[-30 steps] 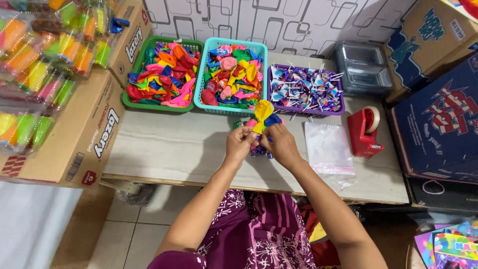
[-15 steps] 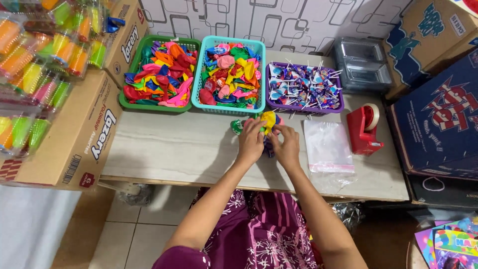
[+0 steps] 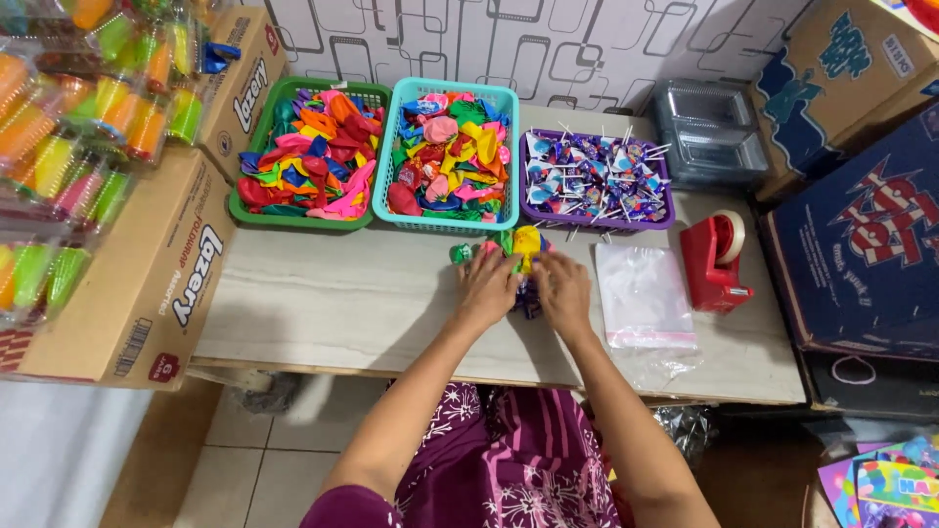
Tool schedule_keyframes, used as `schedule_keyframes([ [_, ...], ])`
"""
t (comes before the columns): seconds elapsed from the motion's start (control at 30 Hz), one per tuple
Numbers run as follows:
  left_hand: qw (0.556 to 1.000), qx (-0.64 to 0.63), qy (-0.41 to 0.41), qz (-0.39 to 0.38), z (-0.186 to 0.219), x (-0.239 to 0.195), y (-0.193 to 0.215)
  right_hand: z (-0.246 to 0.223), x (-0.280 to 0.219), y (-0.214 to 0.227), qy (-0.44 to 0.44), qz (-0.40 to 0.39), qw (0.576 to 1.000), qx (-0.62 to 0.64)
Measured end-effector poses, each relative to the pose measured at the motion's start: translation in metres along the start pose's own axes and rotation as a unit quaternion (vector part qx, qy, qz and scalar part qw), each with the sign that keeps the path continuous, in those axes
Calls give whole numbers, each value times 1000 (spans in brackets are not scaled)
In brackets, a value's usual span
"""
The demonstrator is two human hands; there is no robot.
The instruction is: Assembling sets of colorful balloons by picking them from different storage bins.
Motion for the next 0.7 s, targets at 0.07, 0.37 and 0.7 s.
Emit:
schedule_keyframes([
  [0.07,998,-3,-19,52,0,16,8,10,21,6,9,16,1000,18],
  [0.37,961,-258,-38,93,-15,117,27,85,128,-41,34,-14,999,-12],
  [0.7,903,-422,41,69,8,98,60,72,173,-60,89,-140,977,-132],
])
Point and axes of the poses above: each hand's wrist, its own x-axis towards the middle knuckle, its own y-axis out of the back of the hand, z = x × y, the point moved 4 cm from there along x, towards the middle knuckle, and after that the axes turned 5 degrees about y, right-handed, at the moved point
